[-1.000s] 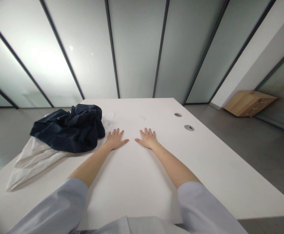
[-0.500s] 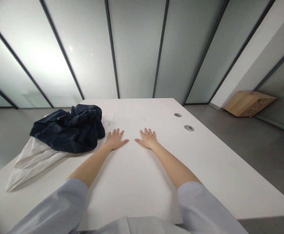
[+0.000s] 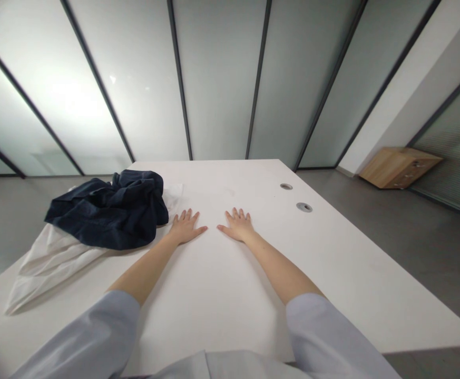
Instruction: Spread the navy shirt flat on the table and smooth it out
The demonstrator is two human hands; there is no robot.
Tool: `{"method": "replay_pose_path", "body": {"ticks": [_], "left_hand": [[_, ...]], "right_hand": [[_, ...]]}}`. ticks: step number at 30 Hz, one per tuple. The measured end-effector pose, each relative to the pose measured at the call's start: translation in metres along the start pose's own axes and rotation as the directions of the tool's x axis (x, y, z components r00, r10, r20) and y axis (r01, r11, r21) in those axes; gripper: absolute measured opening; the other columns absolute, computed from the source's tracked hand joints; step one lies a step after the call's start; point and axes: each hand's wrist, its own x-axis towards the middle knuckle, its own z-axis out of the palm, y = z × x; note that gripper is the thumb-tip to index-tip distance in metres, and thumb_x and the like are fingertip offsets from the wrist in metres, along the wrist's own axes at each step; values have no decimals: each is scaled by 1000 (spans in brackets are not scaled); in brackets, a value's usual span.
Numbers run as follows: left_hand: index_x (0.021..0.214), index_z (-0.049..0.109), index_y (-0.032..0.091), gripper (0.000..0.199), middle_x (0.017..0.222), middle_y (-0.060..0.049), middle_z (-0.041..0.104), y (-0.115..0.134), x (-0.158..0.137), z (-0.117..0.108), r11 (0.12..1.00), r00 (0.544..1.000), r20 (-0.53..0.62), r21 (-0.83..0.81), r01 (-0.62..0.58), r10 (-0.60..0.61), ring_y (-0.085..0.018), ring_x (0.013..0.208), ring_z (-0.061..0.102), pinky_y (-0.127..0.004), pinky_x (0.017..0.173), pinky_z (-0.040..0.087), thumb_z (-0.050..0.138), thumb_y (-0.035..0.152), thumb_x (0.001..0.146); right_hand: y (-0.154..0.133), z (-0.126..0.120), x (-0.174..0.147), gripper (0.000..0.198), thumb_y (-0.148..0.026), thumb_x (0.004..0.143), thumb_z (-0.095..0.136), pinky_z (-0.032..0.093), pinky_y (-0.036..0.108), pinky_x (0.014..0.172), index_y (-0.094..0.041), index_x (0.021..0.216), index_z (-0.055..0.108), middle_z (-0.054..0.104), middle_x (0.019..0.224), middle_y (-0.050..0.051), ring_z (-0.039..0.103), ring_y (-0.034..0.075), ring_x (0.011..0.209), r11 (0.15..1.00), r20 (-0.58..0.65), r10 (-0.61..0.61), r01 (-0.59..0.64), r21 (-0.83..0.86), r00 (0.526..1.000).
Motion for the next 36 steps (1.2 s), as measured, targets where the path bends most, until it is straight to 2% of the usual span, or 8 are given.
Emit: {"method": "replay_pose_path", "body": {"ticks": [36], "left_hand": [[151, 24, 19, 90, 157, -17, 18, -2, 1, 1, 1000, 1000, -2, -17, -9, 9, -38, 143, 14, -57, 112, 14, 21, 78, 82]], "right_hand": [[2, 1, 2, 90, -79, 82, 19, 7, 56, 112, -23, 152, 19, 10, 159, 14, 8, 37, 143, 1000, 2, -5, 5, 7, 1000]]}}
